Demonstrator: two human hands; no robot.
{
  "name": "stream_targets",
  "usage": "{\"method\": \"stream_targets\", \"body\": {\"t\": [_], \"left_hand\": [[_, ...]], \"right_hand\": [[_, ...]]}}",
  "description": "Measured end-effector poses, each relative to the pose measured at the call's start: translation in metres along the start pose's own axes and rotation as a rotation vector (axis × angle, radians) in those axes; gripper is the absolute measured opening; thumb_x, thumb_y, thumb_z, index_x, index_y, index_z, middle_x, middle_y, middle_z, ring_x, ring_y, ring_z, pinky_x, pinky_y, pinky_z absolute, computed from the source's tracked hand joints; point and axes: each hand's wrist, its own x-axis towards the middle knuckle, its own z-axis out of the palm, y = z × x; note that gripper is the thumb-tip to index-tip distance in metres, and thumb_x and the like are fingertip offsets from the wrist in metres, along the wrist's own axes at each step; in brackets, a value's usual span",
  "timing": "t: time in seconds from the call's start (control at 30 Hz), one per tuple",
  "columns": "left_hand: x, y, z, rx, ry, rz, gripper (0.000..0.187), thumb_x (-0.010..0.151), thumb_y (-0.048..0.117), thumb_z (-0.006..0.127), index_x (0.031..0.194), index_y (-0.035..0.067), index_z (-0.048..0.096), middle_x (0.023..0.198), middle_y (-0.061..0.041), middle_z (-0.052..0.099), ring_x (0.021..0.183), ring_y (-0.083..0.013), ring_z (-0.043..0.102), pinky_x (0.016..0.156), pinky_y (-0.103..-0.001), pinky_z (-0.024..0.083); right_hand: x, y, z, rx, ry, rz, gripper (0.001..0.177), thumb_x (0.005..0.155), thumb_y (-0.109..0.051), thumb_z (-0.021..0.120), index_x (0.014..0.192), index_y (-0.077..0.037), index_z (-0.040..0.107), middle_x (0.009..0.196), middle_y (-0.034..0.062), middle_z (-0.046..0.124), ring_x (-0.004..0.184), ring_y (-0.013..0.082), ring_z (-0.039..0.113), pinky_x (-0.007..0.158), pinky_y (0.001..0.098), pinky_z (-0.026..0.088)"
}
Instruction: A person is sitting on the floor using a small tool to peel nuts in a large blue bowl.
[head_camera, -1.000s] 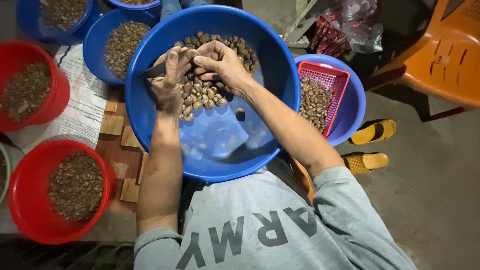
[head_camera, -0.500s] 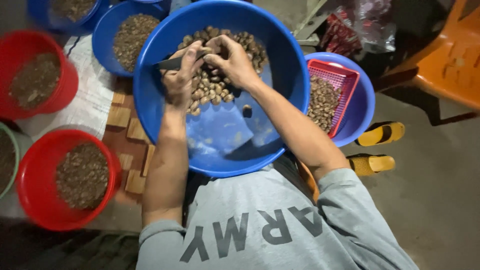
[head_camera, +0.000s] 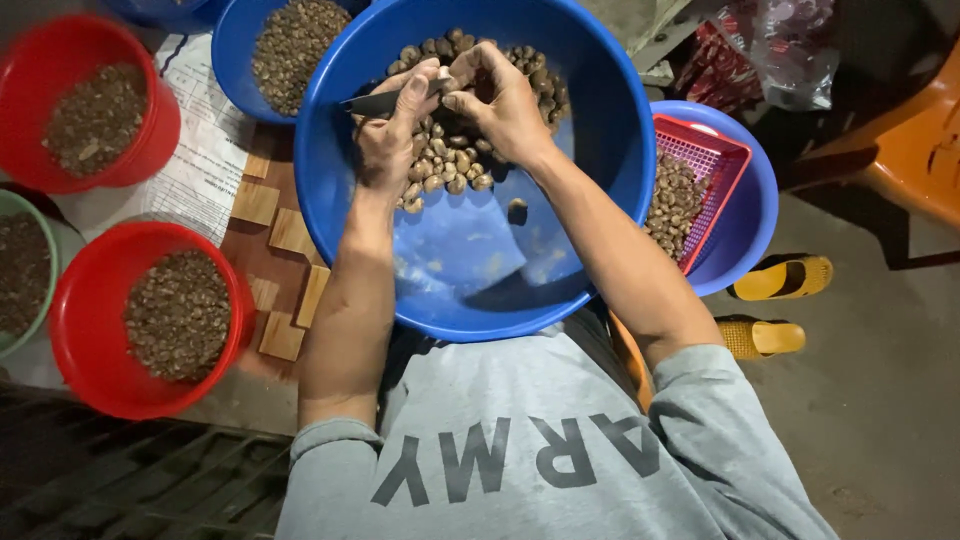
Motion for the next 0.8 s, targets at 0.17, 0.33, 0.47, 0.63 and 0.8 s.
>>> {"method": "stream_targets", "body": {"t": [0.17, 0.33, 0.47, 0.63, 0.8], "left_hand": [[0.003, -0.008, -0.001, 0.054, 0.079, 0.078, 0.04, 0.101, 0.037, 0.066, 0.119, 0.002, 0.069, 0.119, -0.016, 0.074, 0.111, -0.0335, 0.074, 0.102, -0.047, 0.063], [0.004, 0.007, 0.008, 0.323, 0.027, 0.249, 0.032, 0.107, 0.039, 0.057, 0.112, 0.01, 0.072, 0.104, -0.015, 0.078, 0.085, -0.0212, 0.08, 0.08, -0.034, 0.073], [0.004, 0.013, 0.003, 0.331, 0.101, 0.094, 0.046, 0.101, 0.043, 0.062, 0.117, 0.0, 0.07, 0.109, -0.018, 0.077, 0.102, -0.0276, 0.078, 0.085, -0.034, 0.068], [-0.001, 0.012, -0.011, 0.312, 0.113, 0.179, 0.042, 0.106, 0.041, 0.059, 0.119, 0.003, 0.071, 0.085, -0.012, 0.079, 0.071, -0.0173, 0.074, 0.063, -0.027, 0.061], [-0.018, 0.019, 0.004, 0.336, 0.128, 0.088, 0.05, 0.105, 0.048, 0.058, 0.121, 0.002, 0.071, 0.093, -0.014, 0.079, 0.078, -0.017, 0.076, 0.066, -0.025, 0.06]], "right_hand": [[-0.001, 0.003, 0.001, -0.055, -0.006, 0.008, 0.022, 0.093, 0.008, 0.071, 0.105, -0.005, 0.057, 0.09, 0.0016, 0.057, 0.073, 0.0096, 0.051, 0.065, 0.0251, 0.046], [-0.004, 0.007, -0.005, -0.197, -0.026, -0.098, 0.024, 0.097, 0.004, 0.073, 0.107, -0.005, 0.053, 0.088, 0.0048, 0.058, 0.071, 0.0137, 0.054, 0.063, 0.0303, 0.048], [0.001, -0.011, -0.026, -0.217, 0.046, -0.126, 0.027, 0.095, 0.003, 0.077, 0.105, -0.004, 0.053, 0.088, 0.0038, 0.06, 0.072, 0.0136, 0.055, 0.067, 0.0295, 0.049], [-0.029, -0.022, -0.086, -0.479, 0.361, -0.113, 0.019, 0.102, -0.014, 0.072, 0.095, 0.004, 0.074, 0.077, 0.0085, 0.074, 0.057, 0.0148, 0.06, 0.047, 0.0293, 0.046], [-0.096, -0.014, -0.151, -0.343, 0.451, -0.228, 0.017, 0.112, -0.003, 0.067, 0.124, 0.001, 0.056, 0.095, 0.02, 0.064, 0.068, 0.0232, 0.061, 0.065, 0.0335, 0.059]]}}
